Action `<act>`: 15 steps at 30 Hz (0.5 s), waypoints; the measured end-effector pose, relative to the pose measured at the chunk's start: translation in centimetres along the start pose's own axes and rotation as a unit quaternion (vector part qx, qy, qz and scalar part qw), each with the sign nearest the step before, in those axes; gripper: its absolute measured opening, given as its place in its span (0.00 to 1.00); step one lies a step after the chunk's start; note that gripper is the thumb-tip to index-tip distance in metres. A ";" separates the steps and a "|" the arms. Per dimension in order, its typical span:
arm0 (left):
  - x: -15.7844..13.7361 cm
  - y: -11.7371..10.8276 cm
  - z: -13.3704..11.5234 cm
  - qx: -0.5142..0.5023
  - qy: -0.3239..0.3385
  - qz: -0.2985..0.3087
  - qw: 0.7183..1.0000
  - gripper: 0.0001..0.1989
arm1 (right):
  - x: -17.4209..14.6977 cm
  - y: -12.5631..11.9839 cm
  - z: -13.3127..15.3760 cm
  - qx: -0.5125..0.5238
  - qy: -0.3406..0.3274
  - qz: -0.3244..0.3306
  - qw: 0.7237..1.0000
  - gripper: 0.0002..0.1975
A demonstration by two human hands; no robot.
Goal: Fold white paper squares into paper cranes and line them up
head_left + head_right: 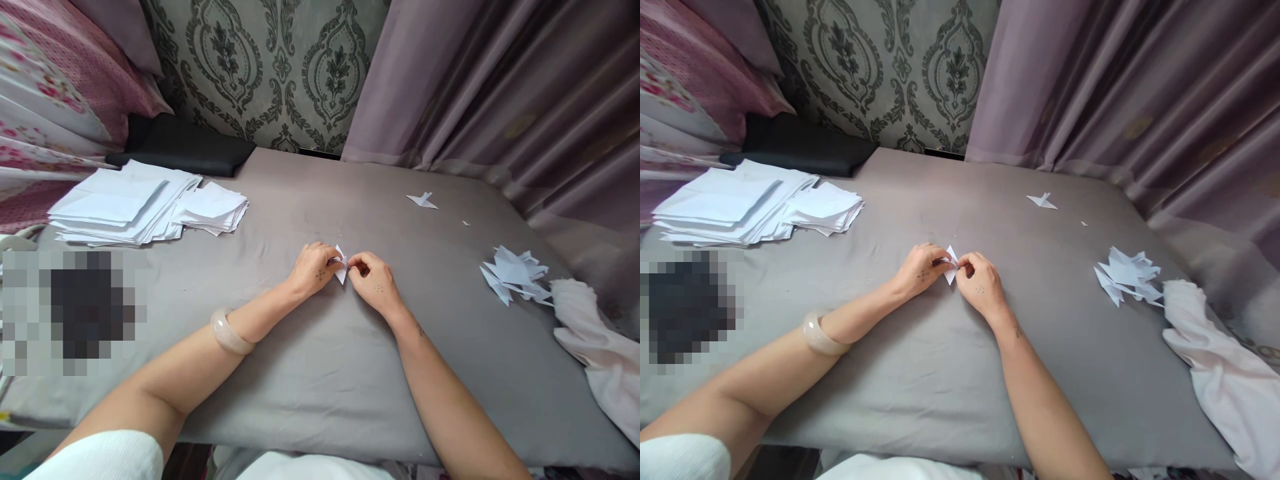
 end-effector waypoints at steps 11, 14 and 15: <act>-0.1 -0.1 -0.4 0.031 0.023 0.007 0.999 0.06 | 0.1 0.1 0.6 0.010 0.031 0.019 0.999 0.07; -0.2 -0.1 -0.5 0.042 0.031 0.007 0.999 0.07 | 0.3 0.2 0.8 0.001 0.059 0.013 0.998 0.13; -0.2 -0.2 -0.6 0.045 0.033 0.007 0.998 0.08 | 0.4 0.2 0.8 -0.005 0.069 0.010 0.998 0.15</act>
Point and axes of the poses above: each hand's wrist, its own x-axis towards the middle knuckle, its own y-axis out of the palm, z = x × y, the point moved 5 cm from there along x, towards the middle knuckle, and after that the axes turned 5 degrees about -z, right-handed, at the moved point
